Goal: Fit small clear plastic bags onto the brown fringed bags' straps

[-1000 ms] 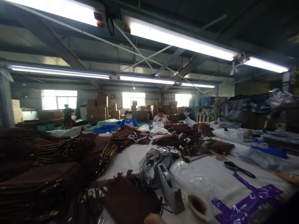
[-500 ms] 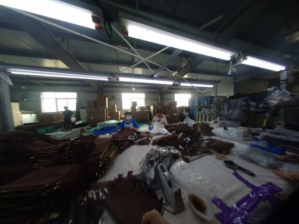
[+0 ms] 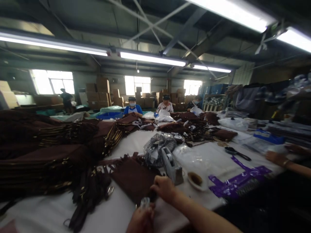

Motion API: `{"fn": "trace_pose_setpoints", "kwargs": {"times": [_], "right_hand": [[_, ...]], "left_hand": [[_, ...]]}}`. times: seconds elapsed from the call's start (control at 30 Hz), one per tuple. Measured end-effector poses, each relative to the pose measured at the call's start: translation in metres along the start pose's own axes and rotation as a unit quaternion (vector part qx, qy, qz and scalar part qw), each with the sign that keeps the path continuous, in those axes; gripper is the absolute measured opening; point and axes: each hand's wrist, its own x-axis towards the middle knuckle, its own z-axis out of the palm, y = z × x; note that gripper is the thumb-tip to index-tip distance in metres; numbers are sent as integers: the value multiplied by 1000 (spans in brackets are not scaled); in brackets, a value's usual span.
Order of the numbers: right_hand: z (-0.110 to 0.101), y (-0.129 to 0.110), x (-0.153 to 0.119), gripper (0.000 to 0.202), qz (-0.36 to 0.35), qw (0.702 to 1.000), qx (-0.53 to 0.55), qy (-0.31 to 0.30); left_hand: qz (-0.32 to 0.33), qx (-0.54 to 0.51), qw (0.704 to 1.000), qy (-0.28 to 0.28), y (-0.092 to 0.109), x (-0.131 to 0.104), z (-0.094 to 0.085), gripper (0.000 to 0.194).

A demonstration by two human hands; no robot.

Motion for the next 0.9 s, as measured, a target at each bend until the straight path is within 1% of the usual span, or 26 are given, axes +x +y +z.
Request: {"fn": "trace_pose_setpoints", "kwargs": {"times": [0.03,0.07,0.1,0.13,0.17,0.23,0.27,0.33,0.43,0.47,0.5,0.53,0.63,0.73,0.8,0.9], "right_hand": [[-2,3,-8,19,-12,1000,25,9],[-3,4,-17,22,-8,998,64,11],[-2,5,-29,25,14,993,117,-3],[0,5,-43,28,49,983,176,-27],[4,3,-58,31,93,965,238,-57],[13,-2,-88,35,169,916,344,-123],[17,-6,-102,37,187,894,382,-144],[25,-15,-125,38,197,857,443,-177],[31,-23,-143,42,241,785,524,-225],[32,-23,-145,44,261,764,540,-237],[32,-23,-147,45,277,753,546,-242],[31,-21,-149,45,286,751,545,-239],[29,-15,-151,42,291,768,525,-226],[29,-12,-151,38,281,776,516,-228],[29,-10,-151,39,271,778,517,-232],[26,-3,-152,47,251,776,529,-235]], "left_hand": [[-6,-35,999,-9,-3,-2,-2,27],[-9,-68,997,-19,-5,-4,-2,29],[-12,-99,995,-29,-6,-5,-2,31],[-16,-119,992,-27,-5,-6,0,32],[-20,-130,991,-19,-3,-6,3,31],[-16,-147,989,13,0,-3,11,27],[-10,-155,987,27,1,-1,16,25],[0,-170,984,49,3,3,27,24],[5,-180,981,67,3,8,40,30],[6,-181,980,76,4,10,43,32],[6,-184,979,86,5,12,45,32],[4,-187,978,97,7,14,45,32],[-19,-201,972,124,15,21,41,35],[-44,-216,967,128,25,28,35,33],[-45,-223,965,127,31,31,33,28],[-30,-227,965,128,35,32,28,24]]}}
